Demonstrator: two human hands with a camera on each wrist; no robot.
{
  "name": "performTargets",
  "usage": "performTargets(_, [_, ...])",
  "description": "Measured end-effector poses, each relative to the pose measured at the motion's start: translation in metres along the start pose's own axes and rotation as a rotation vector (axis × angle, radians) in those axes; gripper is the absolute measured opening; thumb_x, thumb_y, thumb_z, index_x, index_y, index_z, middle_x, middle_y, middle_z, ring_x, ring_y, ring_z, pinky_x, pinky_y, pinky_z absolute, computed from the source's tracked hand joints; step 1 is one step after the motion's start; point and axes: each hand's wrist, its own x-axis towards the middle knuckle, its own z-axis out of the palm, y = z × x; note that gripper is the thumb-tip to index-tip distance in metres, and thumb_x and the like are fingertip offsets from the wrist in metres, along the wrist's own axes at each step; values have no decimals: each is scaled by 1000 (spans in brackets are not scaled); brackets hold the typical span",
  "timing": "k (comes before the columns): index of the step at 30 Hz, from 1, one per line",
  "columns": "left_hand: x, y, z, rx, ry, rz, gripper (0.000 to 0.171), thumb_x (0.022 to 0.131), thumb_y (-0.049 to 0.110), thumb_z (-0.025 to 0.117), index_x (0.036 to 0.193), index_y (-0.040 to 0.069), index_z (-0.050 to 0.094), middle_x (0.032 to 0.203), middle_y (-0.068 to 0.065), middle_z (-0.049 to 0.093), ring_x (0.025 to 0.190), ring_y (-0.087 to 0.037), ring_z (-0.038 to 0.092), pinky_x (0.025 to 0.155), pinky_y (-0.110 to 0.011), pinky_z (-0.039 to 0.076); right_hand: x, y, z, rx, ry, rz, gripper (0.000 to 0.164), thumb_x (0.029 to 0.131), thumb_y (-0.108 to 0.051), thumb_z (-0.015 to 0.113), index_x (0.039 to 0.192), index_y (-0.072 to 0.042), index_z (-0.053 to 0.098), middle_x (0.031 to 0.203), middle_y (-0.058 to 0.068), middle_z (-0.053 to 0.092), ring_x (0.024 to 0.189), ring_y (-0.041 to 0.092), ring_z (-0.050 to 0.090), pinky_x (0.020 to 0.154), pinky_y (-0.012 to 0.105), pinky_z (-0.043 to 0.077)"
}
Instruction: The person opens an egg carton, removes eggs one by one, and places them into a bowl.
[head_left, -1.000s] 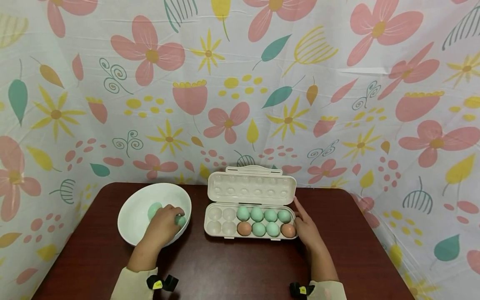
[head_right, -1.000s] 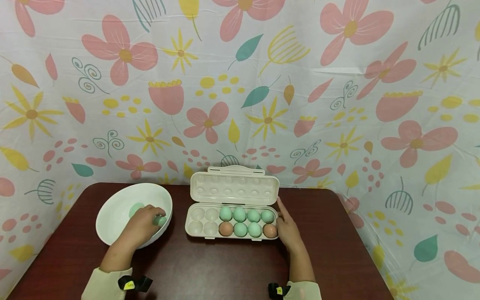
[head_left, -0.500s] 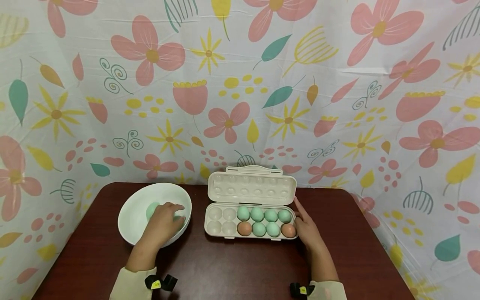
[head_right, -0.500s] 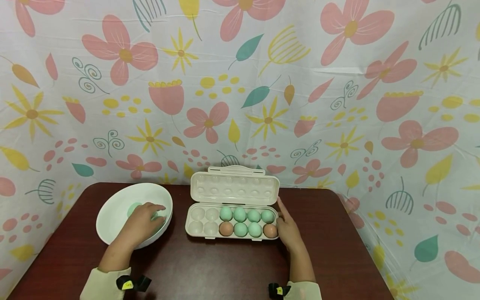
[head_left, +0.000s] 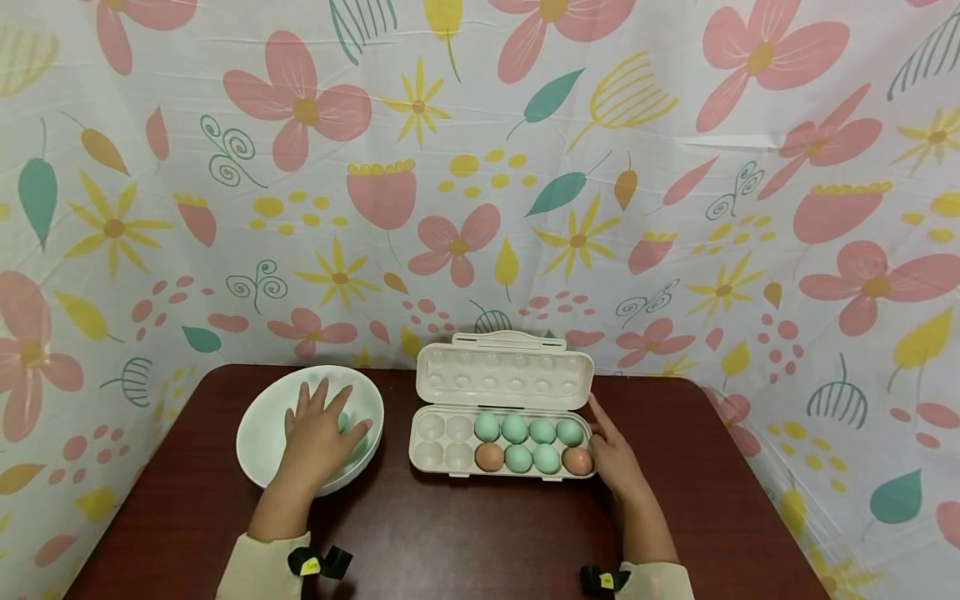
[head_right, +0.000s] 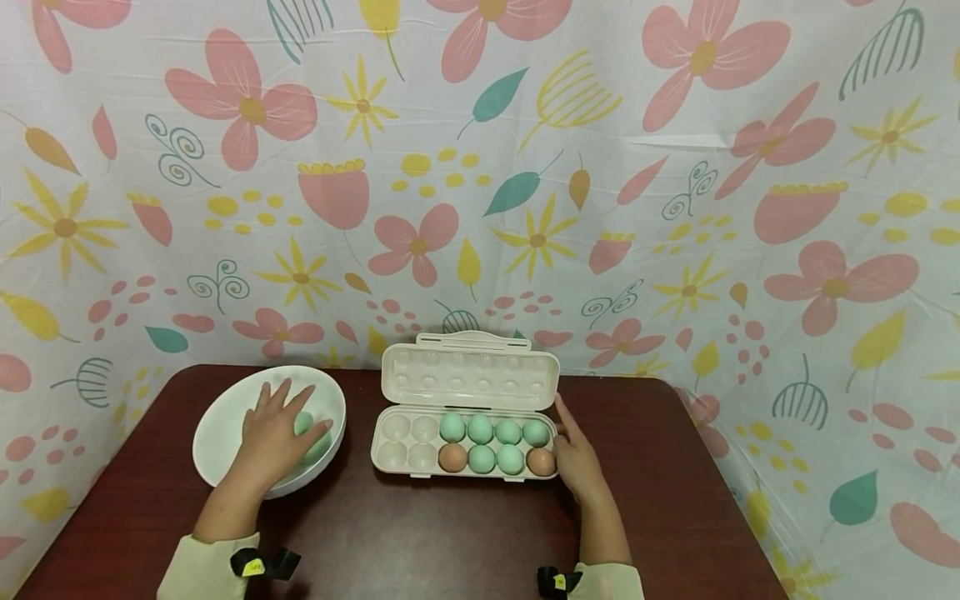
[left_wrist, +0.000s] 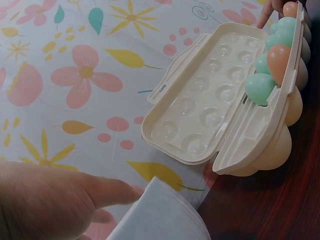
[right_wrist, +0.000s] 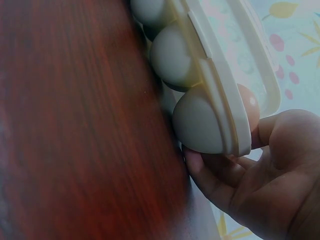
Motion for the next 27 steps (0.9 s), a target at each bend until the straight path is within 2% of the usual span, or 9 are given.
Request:
performTargets(3, [1,0,-1,-4,3,-14,77,97,47,63,156,7,37,164,-33,17,152,-57,1,111,-82,7,7,12,1,-13,17,-16,66,106,-12,33,158,-49,18,143,19,52,108,25,54,82,26,44])
performTargets(8, [1,2,1,-15,3,-22,86,97,55,59,161,9,25,165,-32,14,152,-56,1,111,-81,5,6,11,1,-13,17,-25,66,105,-11,34,159,-47,18,142,20,53,109,26,54,81,26,45])
performTargets(15, [1,5,4,-26,18,-23,87,97,53,60,162,10,22,166,-31,10,153,-54,-1,112,-81,3,9,13,1,-5,6,-13,66,106,-11,33,159,-46,16,144,21,52,106,23,55,80,26,46])
performTargets(19, [1,10,8,-16,41,6,88,96,56,60,162,10,24,166,-30,12,154,-54,1,113,-80,5,5,6,0,11,-10,9,66,106,-10,34,160,-42,16,145,22,51,104,22,55,79,26,46])
performTargets(24, [0,18,14,-9,85,73,87,95,52,64,161,9,26,165,-31,14,153,-54,4,113,-80,9,-7,-14,-2,17,-26,23,66,105,-6,34,162,-35,18,143,24,51,97,20,55,78,27,46])
performTargets(27, [-1,24,17,-12,114,106,86,94,50,66,160,9,29,165,-31,16,153,-54,6,113,-79,11,-8,-15,-2,14,-26,23,66,105,-6,34,162,-35,17,143,25,51,94,19,55,78,27,46])
